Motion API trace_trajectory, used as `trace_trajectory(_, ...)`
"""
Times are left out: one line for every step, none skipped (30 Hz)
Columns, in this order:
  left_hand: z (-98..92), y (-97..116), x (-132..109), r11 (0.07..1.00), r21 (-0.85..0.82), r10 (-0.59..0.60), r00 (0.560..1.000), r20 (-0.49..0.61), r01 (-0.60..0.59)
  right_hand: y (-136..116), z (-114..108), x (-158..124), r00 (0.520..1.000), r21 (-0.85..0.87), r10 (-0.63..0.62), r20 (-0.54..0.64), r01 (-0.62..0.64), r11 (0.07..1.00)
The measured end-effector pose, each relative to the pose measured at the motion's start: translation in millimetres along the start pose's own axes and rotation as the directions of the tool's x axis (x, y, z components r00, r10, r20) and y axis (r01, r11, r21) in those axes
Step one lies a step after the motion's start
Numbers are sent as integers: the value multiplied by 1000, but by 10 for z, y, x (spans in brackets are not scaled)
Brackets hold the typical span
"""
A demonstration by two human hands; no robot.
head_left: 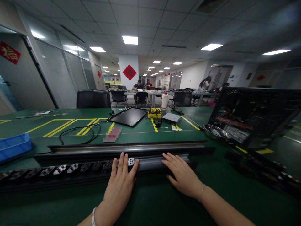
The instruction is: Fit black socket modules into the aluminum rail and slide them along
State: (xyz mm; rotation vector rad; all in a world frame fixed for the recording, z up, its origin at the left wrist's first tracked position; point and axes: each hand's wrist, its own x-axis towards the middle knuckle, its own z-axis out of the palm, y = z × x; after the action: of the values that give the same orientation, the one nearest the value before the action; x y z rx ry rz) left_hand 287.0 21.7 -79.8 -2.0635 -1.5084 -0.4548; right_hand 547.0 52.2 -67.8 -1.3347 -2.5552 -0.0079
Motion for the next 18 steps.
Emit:
trace_trajectory(-1,1,1,1000,4,5,1000,1,-5,-1,-1,0,1000,-1,-1,2,1,1000)
trace_trajectory(0,1,0,1000,7,11,1000,2,-11,-2,-2,0,1000,-2,-1,4,1,1000)
trace_trajectory(1,0,-1,1000,9,17,1000,2,-17,-4,-3,1,1000,-3,0,6,0,1000)
trace_trajectory(2,-2,-3,1000,10,23,1000,1,-23,-6,-4,1,1000,-5,2,8,-2,1000)
trace_trajectory(5,-5,-5,1000,9,27,1000,-1,-27,-9,-5,1,1000,-8,4,9,-4,1000)
trace_trajectory(8,-8,-8,999,7,31,1000,-3,-31,-11,-6,0,1000,-12,6,11,-5,1000)
trace_trajectory(11,-11,-11,1000,4,30,1000,-6,-30,-13,-8,0,1000,-15,6,11,-6,1000)
trace_trajectory(15,-14,-14,1000,-1,27,1000,-9,-27,-15,-10,-1,1000,-18,5,12,-5,1000)
trace_trajectory(18,-15,-17,1000,-5,26,1000,-11,-26,-17,-11,-1,1000,-19,3,12,-3,1000)
trace_trajectory(22,-17,-21,1000,-8,25,1000,-11,-26,-18,-13,-2,1000,-19,1,12,-1,1000)
trace_trajectory(27,-17,-25,1000,-10,24,1000,-12,-24,-18,-13,-3,1000,-18,0,9,0,1000)
trace_trajectory(32,-17,-29,1000,-12,24,1000,-13,-24,-17,-14,-3,1000,-16,-1,6,1,1000)
trace_trajectory(38,-17,-33,1000,-12,24,1000,-13,-24,-16,-13,-4,1000,-12,-1,1,1,1000)
trace_trajectory(45,-17,-35,1000,-15,16,1000,-21,-16,-14,-11,-5,1000,-9,-1,-2,1,1000)
trace_trajectory(53,-17,-36,1000,-15,18,1000,-20,-18,-12,-9,-5,1000,-6,-1,-4,1,1000)
trace_trajectory(61,-18,-34,1000,-13,19,1000,-24,-19,-10,-7,-5,1000,-4,-1,-2,1,1000)
trace_trajectory(70,-19,-30,1000,-10,24,999,-22,-24,-8,-4,-5,1000,-4,0,2,0,1000)
trace_trajectory(77,-20,-25,999,-5,35,999,-16,-35,-6,-2,-4,1000,-3,1,7,-1,1000)
